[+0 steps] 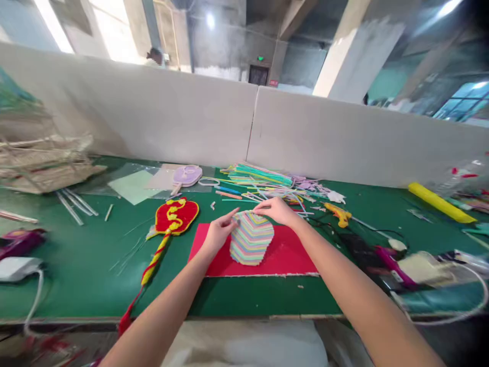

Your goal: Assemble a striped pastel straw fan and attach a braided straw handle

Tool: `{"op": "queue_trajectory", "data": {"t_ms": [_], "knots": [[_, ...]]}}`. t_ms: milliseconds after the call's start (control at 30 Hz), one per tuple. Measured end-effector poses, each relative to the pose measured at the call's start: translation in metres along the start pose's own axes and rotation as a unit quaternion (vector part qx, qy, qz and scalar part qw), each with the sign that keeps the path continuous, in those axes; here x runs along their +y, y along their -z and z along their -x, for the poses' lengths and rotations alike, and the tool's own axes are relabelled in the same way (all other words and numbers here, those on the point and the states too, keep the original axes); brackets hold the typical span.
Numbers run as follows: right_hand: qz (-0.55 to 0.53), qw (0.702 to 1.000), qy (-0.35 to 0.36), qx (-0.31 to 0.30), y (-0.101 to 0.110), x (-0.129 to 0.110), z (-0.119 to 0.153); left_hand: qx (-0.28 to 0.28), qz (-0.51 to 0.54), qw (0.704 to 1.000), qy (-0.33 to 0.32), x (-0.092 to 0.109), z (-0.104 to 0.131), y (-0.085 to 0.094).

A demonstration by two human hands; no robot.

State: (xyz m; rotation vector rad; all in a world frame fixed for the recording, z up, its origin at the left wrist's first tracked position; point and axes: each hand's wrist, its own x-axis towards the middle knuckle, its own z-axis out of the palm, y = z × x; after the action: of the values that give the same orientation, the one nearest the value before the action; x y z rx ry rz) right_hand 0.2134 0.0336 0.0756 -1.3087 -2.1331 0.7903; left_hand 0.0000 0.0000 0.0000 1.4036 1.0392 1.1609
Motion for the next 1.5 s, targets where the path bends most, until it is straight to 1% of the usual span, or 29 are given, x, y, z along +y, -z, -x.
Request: {"op": "queue_trajectory", "data": {"t_ms": [200, 367, 500, 633, 800, 900, 967, 1000, 1067, 1133, 1167, 1200, 1233, 1267, 1333, 1400, 1467, 1500], "knots": [[0.001, 1.0, -0.002, 0.004, -0.001, 0.0, 0.001, 0.007, 0.021, 1.0, 0.006, 0.005, 0.002, -0.001], [-0.005, 1.0, 0.009, 0.02, -0.004, 0.005, 0.003, -0.007, 0.087, 0.996, 0.024, 0.008, 0.004, -0.002], [-0.018, 1.0, 0.013, 0.019, -0.003, 0.008, 0.004, -0.013, 0.118, 0.992, 0.033, 0.007, 0.002, -0.004], [0.003, 1.0, 0.011, 0.028, 0.005, 0.013, 0.004, -0.004, 0.132, 0.99, 0.048, 0.012, -0.002, -0.013], [0.016, 0.997, 0.022, 0.07, 0.015, 0.015, 0.01, 0.024, 0.129, 0.989, 0.068, 0.02, -0.004, -0.029], [-0.009, 0.993, 0.03, 0.114, 0.016, 0.014, 0.017, 0.015, 0.094, 0.994, 0.059, 0.014, -0.004, -0.029], [-0.02, 0.989, 0.036, 0.139, 0.016, 0.013, 0.022, 0.009, 0.023, 0.999, 0.044, 0.008, -0.005, -0.025], [-0.022, 0.988, 0.04, 0.147, 0.015, 0.013, 0.024, 0.016, -0.019, 0.999, 0.039, 0.005, -0.006, -0.023], [-0.022, 0.987, 0.049, 0.151, 0.014, 0.014, 0.028, 0.048, -0.1, 0.994, 0.016, 0.002, -0.008, -0.018], [-0.023, 0.989, 0.05, 0.137, 0.014, 0.015, 0.032, 0.082, -0.153, 0.984, -0.034, 0.005, -0.009, -0.015], [-0.027, 0.99, 0.047, 0.127, 0.013, 0.015, 0.033, 0.086, -0.167, 0.98, -0.063, 0.009, -0.009, -0.015], [-0.031, 0.992, 0.044, 0.115, 0.012, 0.016, 0.034, 0.077, -0.175, 0.977, -0.09, 0.014, -0.009, -0.015], [-0.037, 0.993, 0.039, 0.103, 0.012, 0.016, 0.036, 0.057, -0.17, 0.978, -0.103, 0.019, -0.01, -0.017], [-0.043, 0.994, 0.034, 0.092, 0.011, 0.017, 0.037, 0.031, -0.159, 0.982, -0.096, 0.024, -0.01, -0.018], [-0.051, 0.995, 0.028, 0.08, 0.008, 0.018, 0.039, -0.02, -0.137, 0.989, -0.059, 0.033, -0.011, -0.022], [-0.049, 0.995, 0.035, 0.082, 0.004, 0.02, 0.04, -0.06, -0.099, 0.993, -0.012, 0.037, -0.014, -0.025], [-0.045, 0.993, 0.05, 0.098, 0.0, 0.021, 0.042, -0.076, -0.042, 0.996, 0.025, 0.037, -0.018, -0.028], [-0.044, 0.991, 0.057, 0.11, -0.001, 0.022, 0.043, -0.071, -0.013, 0.997, 0.038, 0.036, -0.02, -0.03]]}}
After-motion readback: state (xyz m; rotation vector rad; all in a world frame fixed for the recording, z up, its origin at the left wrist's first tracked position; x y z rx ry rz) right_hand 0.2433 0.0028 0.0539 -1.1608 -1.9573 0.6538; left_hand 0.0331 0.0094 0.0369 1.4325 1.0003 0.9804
